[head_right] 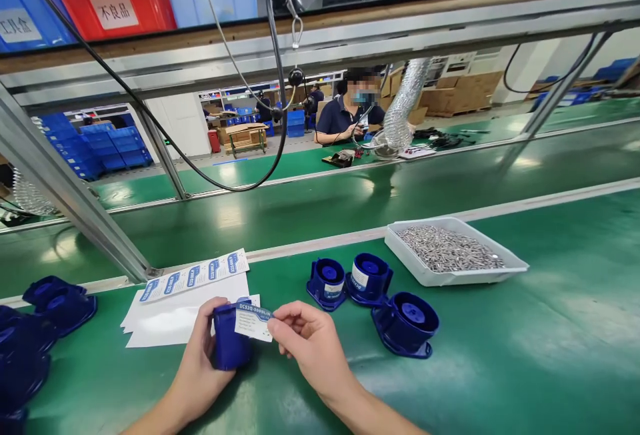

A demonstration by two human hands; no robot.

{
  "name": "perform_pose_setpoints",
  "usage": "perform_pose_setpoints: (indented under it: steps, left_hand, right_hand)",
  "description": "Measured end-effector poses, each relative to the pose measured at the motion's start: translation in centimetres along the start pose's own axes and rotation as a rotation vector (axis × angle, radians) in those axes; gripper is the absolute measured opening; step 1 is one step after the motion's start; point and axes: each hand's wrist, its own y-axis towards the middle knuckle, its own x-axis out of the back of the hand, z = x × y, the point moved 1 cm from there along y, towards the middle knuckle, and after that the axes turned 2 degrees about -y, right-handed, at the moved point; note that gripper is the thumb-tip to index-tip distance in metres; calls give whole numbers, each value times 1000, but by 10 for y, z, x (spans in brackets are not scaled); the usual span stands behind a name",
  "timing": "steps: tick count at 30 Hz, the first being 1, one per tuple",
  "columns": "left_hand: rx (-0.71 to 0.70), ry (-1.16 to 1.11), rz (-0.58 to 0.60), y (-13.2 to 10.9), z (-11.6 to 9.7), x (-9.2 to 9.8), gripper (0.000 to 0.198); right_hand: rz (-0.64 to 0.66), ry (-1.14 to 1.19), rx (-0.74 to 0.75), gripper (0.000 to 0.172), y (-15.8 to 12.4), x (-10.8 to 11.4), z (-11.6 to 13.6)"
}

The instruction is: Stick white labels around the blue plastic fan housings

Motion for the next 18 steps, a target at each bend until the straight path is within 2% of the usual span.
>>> perform_pose_setpoints:
  steps: [2, 6, 8, 14, 18]
  left_hand:
    - [-14, 19, -5, 0, 0, -1, 78]
    - [-58, 63, -49, 0, -1, -2, 74]
    - [-63, 69, -57, 0, -2, -1, 74]
    - [-4, 23, -12, 0, -3, -2, 74]
    - [23, 15, 8, 1, -4, -2, 72]
  right_hand:
    - [0, -13, 60, 36, 1, -1, -3]
    - [-46, -179, 343, 19, -1, 3, 2]
    - [-43, -206, 371, 15, -2, 5, 6]
    - [7, -54, 70, 27, -2, 0, 9]
    - [5, -27, -32, 33, -1, -4, 3]
